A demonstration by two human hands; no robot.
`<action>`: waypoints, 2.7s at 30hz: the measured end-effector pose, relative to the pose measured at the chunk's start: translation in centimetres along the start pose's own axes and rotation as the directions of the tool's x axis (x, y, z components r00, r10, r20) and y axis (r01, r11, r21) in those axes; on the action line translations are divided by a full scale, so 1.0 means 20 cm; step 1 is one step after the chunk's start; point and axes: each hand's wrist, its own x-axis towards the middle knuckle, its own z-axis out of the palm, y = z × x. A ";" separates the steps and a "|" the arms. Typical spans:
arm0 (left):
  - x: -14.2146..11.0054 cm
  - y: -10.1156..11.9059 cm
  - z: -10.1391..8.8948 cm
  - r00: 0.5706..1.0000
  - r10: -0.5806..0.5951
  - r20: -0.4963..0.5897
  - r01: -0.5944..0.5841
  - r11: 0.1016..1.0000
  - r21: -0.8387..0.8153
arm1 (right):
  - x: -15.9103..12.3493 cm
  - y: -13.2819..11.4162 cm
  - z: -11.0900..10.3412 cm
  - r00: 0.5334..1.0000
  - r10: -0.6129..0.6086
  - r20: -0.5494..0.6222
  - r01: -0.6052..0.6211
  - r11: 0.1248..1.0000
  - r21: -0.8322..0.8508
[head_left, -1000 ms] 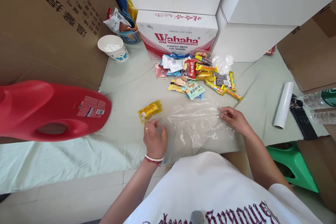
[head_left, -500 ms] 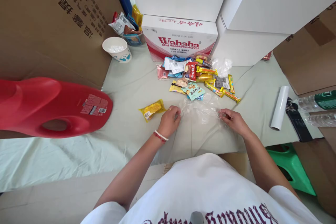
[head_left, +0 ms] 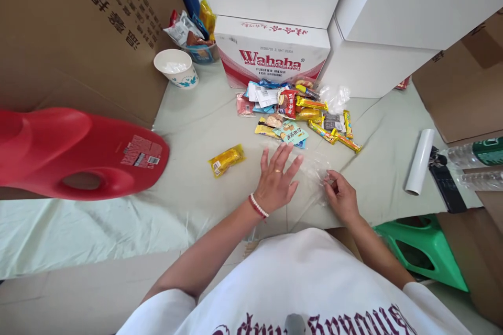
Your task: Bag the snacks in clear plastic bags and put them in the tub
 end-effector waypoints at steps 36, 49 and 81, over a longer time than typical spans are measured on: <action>-0.32 -0.23 -0.07 0.933 -0.137 0.334 -0.073 0.833 0.548 | -0.16 -0.01 -0.23 0.703 0.496 0.509 -0.710 0.531 0.463; -0.37 -0.18 -0.10 0.891 -0.228 0.393 -0.073 0.782 0.619 | 0.24 -0.13 -0.06 0.926 -0.312 0.212 0.347 0.925 -0.154; -0.39 -0.21 -0.09 0.916 -0.295 0.270 0.039 0.738 0.673 | 0.25 -0.27 -0.05 0.841 -0.337 0.424 0.473 0.837 -0.275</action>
